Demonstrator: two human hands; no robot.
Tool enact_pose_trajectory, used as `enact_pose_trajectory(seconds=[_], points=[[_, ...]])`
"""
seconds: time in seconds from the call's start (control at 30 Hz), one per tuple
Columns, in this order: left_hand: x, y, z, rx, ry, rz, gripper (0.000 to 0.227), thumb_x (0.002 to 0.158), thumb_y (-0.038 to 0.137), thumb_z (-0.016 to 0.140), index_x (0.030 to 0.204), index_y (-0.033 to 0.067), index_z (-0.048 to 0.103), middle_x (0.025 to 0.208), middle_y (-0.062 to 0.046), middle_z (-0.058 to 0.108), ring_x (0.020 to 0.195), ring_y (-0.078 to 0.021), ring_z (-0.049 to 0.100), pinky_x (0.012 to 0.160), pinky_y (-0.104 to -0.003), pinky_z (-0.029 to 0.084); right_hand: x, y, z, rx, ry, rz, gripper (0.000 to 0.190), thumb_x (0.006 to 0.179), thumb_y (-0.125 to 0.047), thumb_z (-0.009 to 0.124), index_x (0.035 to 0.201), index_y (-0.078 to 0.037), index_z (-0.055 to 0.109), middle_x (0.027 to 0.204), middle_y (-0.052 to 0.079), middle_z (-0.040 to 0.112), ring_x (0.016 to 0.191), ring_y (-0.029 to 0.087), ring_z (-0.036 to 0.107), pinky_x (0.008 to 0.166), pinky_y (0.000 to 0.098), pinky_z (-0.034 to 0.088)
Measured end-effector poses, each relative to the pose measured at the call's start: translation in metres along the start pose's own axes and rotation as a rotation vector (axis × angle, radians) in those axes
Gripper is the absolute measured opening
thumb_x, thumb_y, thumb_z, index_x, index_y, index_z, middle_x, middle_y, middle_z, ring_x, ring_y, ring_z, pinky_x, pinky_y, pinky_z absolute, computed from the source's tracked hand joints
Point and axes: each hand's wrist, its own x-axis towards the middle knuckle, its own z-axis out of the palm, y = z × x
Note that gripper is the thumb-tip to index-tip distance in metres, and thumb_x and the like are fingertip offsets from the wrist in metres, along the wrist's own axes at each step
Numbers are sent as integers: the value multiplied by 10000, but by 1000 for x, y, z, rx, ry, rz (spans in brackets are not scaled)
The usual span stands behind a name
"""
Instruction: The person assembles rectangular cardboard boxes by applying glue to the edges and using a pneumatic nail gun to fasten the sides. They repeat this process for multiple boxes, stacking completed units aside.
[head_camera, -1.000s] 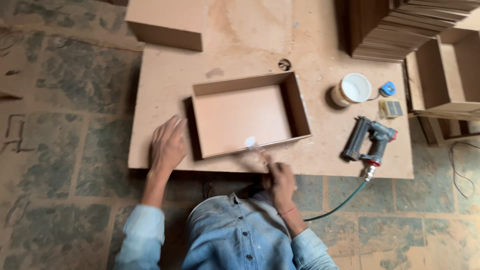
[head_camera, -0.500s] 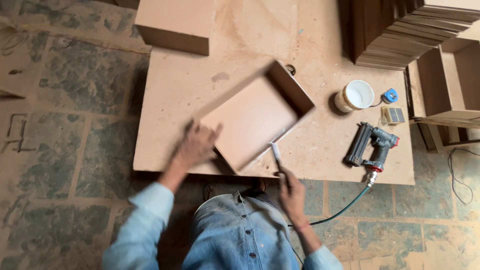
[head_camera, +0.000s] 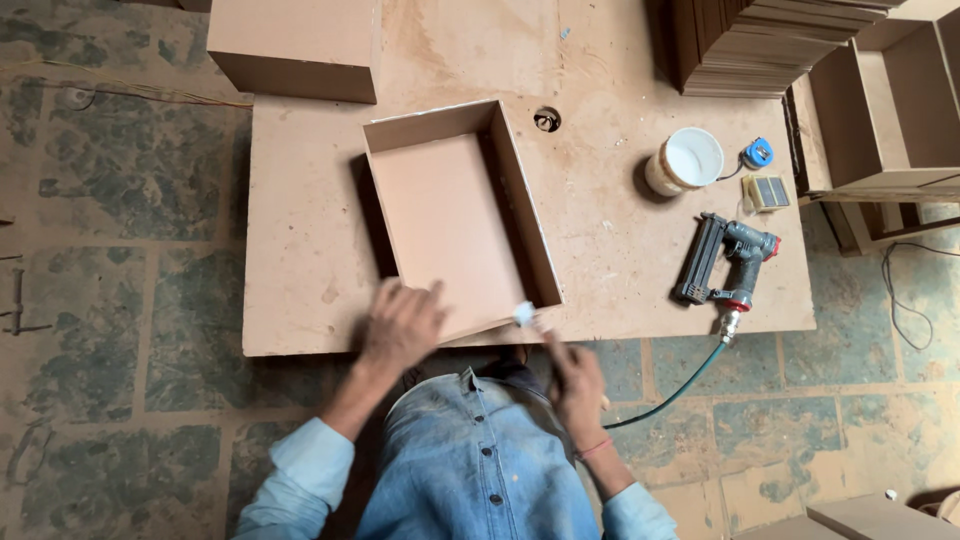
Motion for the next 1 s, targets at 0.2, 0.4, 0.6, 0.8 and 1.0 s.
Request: enact_pose_trajectory(seconds=[0.2, 0.4, 0.6, 0.8, 1.0], points=[[16, -59, -53, 144, -139, -118, 548, 806, 16, 673, 1348, 87, 635, 1380, -132, 645, 1261, -296, 608, 1070, -469, 448, 3, 0, 6, -29, -31, -26, 670, 770, 34, 647, 1419, -133, 642, 927, 126, 611, 860, 285, 563, 743, 396, 478], [51, -92, -57, 85, -444, 46, 819, 644, 297, 869, 1387, 107, 582, 1439, -122, 542, 1403, -297, 453, 1174, -527, 287, -1, -28, 15, -41, -14, -260, 701, 673, -411, 810, 1277, -116, 610, 956, 137, 585, 887, 305, 541, 752, 427, 448], [49, -97, -23, 86, -331, 172, 886, 585, 538, 881, 1278, 36, 652, 1109, -100, 692, 1132, -265, 623, 1218, -534, 336, 2, -54, 7, 187, -166, -233, 570, 764, -34, 697, 1332, -62, 661, 942, 151, 623, 842, 304, 568, 744, 425, 483], [22, 14, 38, 53, -29, 109, 661, 727, 549, 834, 1072, -1, 712, 821, -73, 642, 825, -232, 616, 1047, -577, 424, 5, 10, -36, 182, 200, 219, 423, 949, -6, 644, 1363, -93, 643, 999, 125, 654, 811, 233, 617, 727, 328, 505], [17, 35, 45, -38, 20, 72, 451, 944, 464, 727, 1056, 26, 716, 858, -78, 700, 835, -217, 663, 1083, -582, 421, -3, 19, -3, 40, 218, 399, 523, 904, 13, 652, 1416, -86, 629, 934, 162, 601, 832, 293, 582, 762, 395, 489]])
